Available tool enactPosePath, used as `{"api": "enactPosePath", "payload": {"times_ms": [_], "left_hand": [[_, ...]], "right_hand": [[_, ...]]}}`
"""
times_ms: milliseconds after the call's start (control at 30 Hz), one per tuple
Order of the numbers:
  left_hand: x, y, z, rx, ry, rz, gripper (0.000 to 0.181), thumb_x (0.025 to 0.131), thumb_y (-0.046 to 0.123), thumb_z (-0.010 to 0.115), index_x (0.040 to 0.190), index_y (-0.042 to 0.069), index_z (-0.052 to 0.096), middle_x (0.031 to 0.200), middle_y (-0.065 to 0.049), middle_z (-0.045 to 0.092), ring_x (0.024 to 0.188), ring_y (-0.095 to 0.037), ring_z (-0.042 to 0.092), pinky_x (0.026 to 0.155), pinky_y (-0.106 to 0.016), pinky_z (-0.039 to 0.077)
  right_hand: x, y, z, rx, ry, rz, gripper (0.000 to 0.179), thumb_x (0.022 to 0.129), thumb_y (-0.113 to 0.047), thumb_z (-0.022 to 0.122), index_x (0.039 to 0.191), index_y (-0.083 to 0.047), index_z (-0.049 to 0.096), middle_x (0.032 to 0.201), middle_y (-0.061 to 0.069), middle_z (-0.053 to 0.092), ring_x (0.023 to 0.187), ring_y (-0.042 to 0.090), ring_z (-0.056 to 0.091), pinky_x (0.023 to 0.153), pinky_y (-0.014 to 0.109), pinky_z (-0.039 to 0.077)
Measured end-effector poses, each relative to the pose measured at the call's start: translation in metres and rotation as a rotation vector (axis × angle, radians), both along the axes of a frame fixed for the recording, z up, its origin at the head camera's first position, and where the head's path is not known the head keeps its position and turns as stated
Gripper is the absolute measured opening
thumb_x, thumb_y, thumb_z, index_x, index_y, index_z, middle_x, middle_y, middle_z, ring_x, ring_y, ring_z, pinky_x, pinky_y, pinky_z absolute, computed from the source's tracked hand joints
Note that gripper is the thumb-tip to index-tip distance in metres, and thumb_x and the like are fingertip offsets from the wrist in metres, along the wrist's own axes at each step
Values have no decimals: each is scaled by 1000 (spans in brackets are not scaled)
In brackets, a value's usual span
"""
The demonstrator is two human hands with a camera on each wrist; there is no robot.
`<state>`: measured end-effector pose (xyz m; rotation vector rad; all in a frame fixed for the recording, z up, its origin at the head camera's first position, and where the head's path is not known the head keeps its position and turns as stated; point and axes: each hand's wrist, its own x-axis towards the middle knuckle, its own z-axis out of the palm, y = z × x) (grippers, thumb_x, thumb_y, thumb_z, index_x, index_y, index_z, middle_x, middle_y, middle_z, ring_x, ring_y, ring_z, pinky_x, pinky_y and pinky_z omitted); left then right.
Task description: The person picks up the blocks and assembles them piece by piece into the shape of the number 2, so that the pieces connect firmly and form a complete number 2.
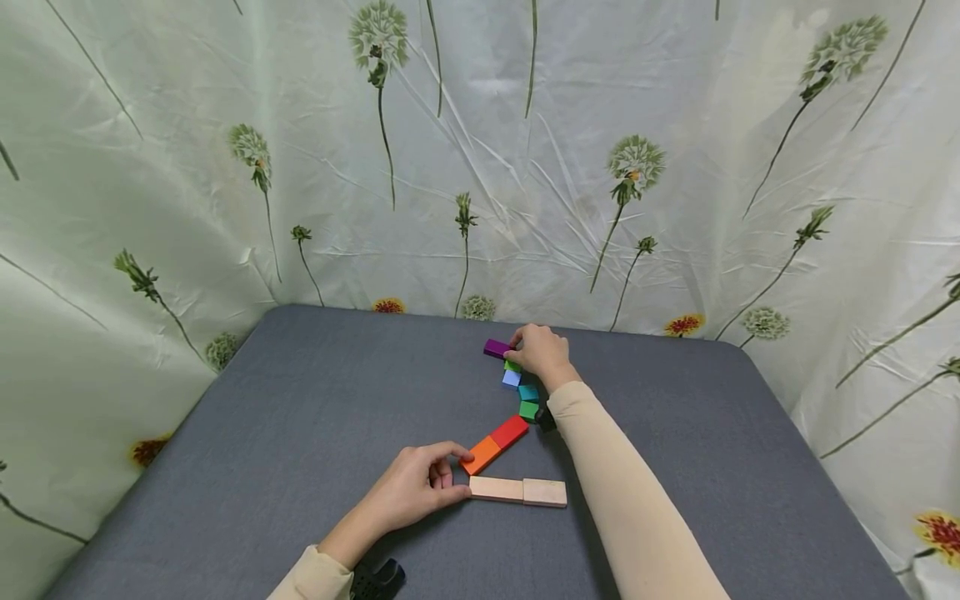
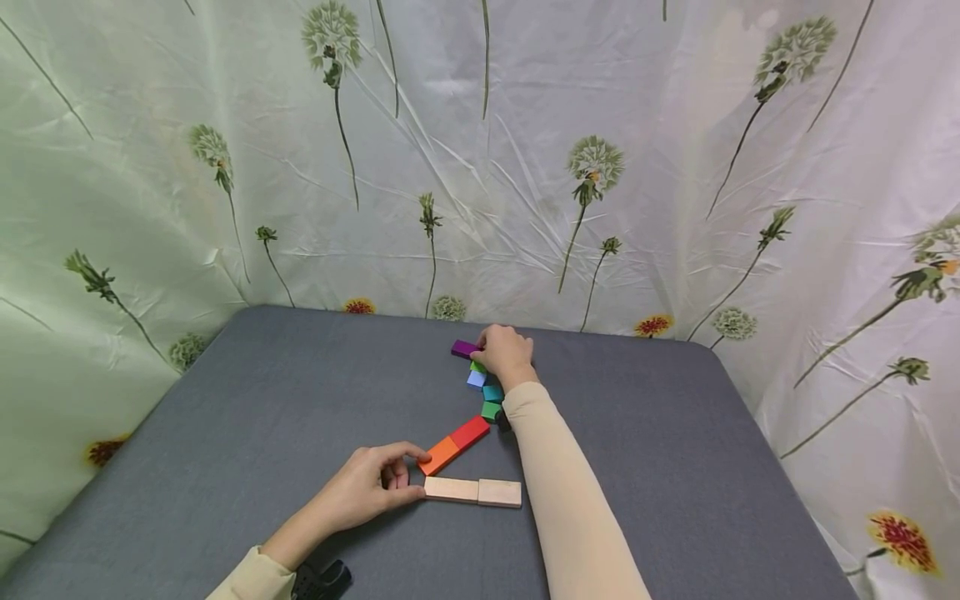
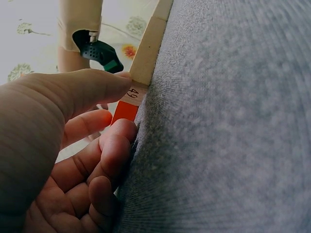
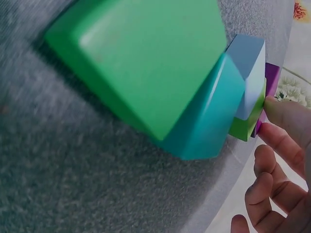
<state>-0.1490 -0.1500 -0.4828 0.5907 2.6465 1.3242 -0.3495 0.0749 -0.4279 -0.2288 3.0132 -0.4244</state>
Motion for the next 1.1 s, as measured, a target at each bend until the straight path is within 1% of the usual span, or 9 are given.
{"api": "enactPosePath", "payload": {"times_ms": [267,567,700,933,1100], "left_hand": [[0,0,1,10,-7,-2,33,91,25,88,121,19,75,74,11,60,60,1,51,56,-20,45],[0,0,1,7,-4,0,33,91,25,88,121,19,75,74,12,60,60,1,51,56,-21,45],[1,1,2,9,-3,-1,33,91,25,88,121,19,75,74,12,60,60,1,50,56,-20,44],[1,1,2,15,-2,-7,32,92,25,88,121,19,75,74,11,60,59,1,51,56,-20,45],[0,0,1,12,-4,-5,31,92,25,87,121,20,75,74,11,60,59,1,51,56,-21,45]], "right_hand": [[0,-7,0,11,-16,15,33,101,-43,76,123,-19,77,130,11,76,116,36,71,108,60,48],[1,-17,-2,8,-4,36,28,100,-36,78,123,-19,77,127,9,77,117,35,71,112,62,45],[2,-22,-4,8,0,45,28,100,-35,78,124,-20,77,126,9,77,117,35,71,114,63,43],[5,-27,-3,-6,8,66,26,99,-34,80,122,-22,79,124,8,78,116,35,71,112,62,42],[6,-31,0,-4,-17,78,25,97,-32,83,119,-23,80,124,7,78,118,34,70,114,63,40]]}}
